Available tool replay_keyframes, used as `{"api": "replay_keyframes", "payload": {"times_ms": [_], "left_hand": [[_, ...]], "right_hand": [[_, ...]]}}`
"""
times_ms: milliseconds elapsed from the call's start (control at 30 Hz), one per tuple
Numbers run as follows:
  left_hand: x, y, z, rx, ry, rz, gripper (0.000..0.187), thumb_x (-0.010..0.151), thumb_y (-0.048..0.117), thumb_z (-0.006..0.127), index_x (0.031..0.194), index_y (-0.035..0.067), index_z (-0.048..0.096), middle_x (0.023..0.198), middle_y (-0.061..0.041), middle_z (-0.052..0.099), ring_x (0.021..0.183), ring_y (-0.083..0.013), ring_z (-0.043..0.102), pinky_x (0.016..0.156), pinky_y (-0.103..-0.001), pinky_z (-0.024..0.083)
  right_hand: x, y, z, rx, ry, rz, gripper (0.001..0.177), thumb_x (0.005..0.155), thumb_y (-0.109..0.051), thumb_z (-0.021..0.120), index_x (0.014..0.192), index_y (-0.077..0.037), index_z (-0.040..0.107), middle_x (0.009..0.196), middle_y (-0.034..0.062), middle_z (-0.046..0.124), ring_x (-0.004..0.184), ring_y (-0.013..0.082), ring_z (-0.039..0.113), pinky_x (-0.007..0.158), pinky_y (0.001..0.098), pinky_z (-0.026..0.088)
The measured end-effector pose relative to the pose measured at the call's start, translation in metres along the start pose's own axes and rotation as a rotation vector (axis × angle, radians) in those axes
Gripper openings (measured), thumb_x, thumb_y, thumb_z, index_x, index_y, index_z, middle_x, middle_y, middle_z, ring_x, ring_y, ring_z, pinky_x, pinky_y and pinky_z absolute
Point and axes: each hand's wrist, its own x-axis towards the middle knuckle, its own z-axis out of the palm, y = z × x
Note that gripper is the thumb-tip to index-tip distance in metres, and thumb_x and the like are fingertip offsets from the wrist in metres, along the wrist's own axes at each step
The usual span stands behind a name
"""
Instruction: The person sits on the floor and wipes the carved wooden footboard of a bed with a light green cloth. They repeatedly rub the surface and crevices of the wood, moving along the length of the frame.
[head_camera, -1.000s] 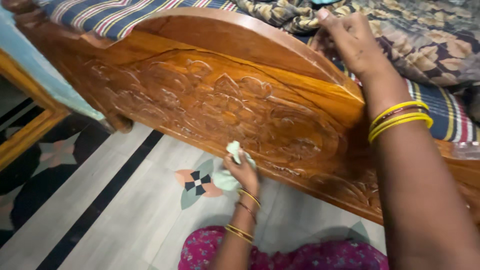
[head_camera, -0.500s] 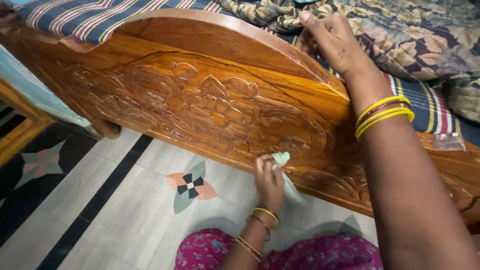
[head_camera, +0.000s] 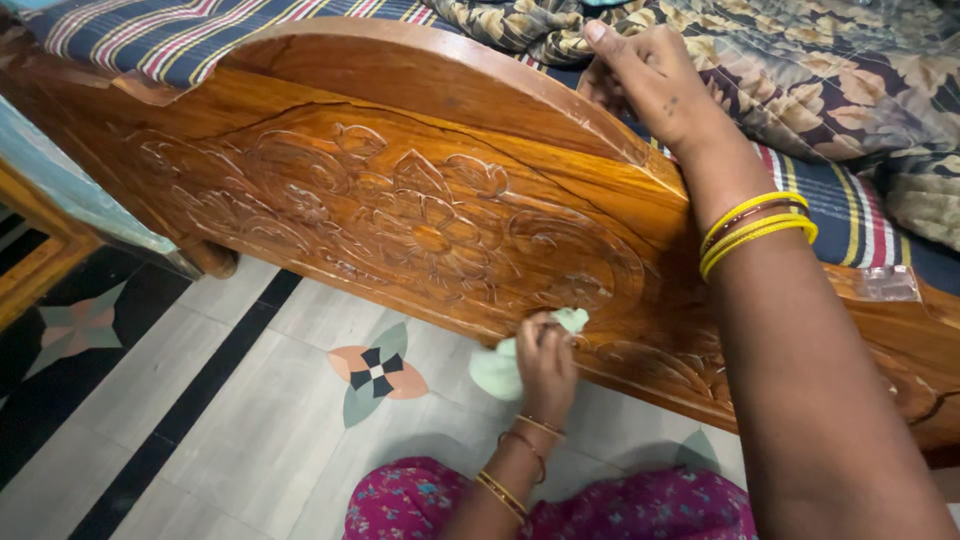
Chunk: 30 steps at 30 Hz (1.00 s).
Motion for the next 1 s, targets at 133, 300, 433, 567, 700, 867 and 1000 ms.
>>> {"api": "replay_keyframes", "payload": {"times_ms": [133,300,433,567,700,867,1000], "left_hand": [[0.004,-0.015,-0.01,0.249,-0.115,0.287,0.009,0.088,0.003,0.068,0.096,0.006,0.065,0.112,-0.013,0.061,0.101,-0.035,0.062,0.084,-0.045,0.052],[0.0,-0.057,-0.049,0.286,-0.122,-0.009,0.013,0.087,0.0,0.062,0.099,0.003,0.063,0.113,-0.016,0.061,0.101,-0.0358,0.063,0.085,-0.045,0.053],[-0.009,-0.071,-0.056,0.171,-0.003,-0.143,0.01,0.095,0.006,0.062,0.101,-0.002,0.061,0.11,-0.018,0.059,0.098,-0.0385,0.06,0.085,-0.045,0.05],[-0.023,-0.062,-0.031,0.084,0.009,-0.134,0.013,0.099,0.007,0.057,0.107,-0.002,0.06,0.113,-0.017,0.057,0.1,-0.0362,0.062,0.084,-0.042,0.052],[-0.043,-0.032,-0.008,0.098,-0.218,-0.084,0.01,0.097,0.007,0.06,0.103,0.0,0.064,0.112,-0.016,0.059,0.099,-0.0354,0.063,0.083,-0.043,0.052],[-0.03,-0.032,-0.024,0.224,-0.272,-0.002,0.017,0.09,0.004,0.06,0.105,0.003,0.069,0.111,-0.014,0.062,0.097,-0.0356,0.064,0.081,-0.044,0.053],[-0.006,-0.052,-0.049,0.297,-0.112,-0.089,0.015,0.093,0.004,0.06,0.107,0.003,0.066,0.112,-0.015,0.06,0.099,-0.0355,0.063,0.084,-0.044,0.053]], "right_hand": [[-0.001,0.005,0.001,-0.023,0.005,-0.081,0.069,0.111,-0.057,0.051,0.085,0.002,0.075,0.071,0.0045,0.068,0.065,0.0096,0.061,0.061,0.0246,0.046],[0.003,0.007,0.001,0.052,-0.009,0.017,0.069,0.109,-0.058,0.051,0.083,0.001,0.074,0.068,0.0029,0.066,0.06,0.009,0.059,0.057,0.0244,0.044],[0.004,0.008,0.001,0.017,-0.002,0.017,0.07,0.108,-0.06,0.049,0.082,0.0,0.075,0.065,0.0028,0.065,0.058,0.0094,0.059,0.055,0.0244,0.044],[0.005,0.011,0.0,0.024,-0.019,0.033,0.071,0.107,-0.061,0.047,0.083,-0.001,0.076,0.065,0.0029,0.064,0.057,0.0098,0.058,0.054,0.0243,0.041],[0.008,0.024,0.001,0.169,-0.055,-0.06,0.064,0.111,-0.056,0.051,0.09,0.001,0.073,0.078,0.004,0.07,0.068,0.0104,0.063,0.063,0.0239,0.048],[0.002,0.02,-0.001,0.105,-0.03,0.022,0.063,0.11,-0.055,0.052,0.084,-0.002,0.074,0.072,0.0026,0.067,0.063,0.0091,0.06,0.058,0.0231,0.044],[0.0,0.011,0.0,0.103,-0.021,-0.023,0.063,0.111,-0.054,0.053,0.084,0.0,0.072,0.073,0.0034,0.067,0.064,0.0095,0.06,0.059,0.0242,0.045]]}}
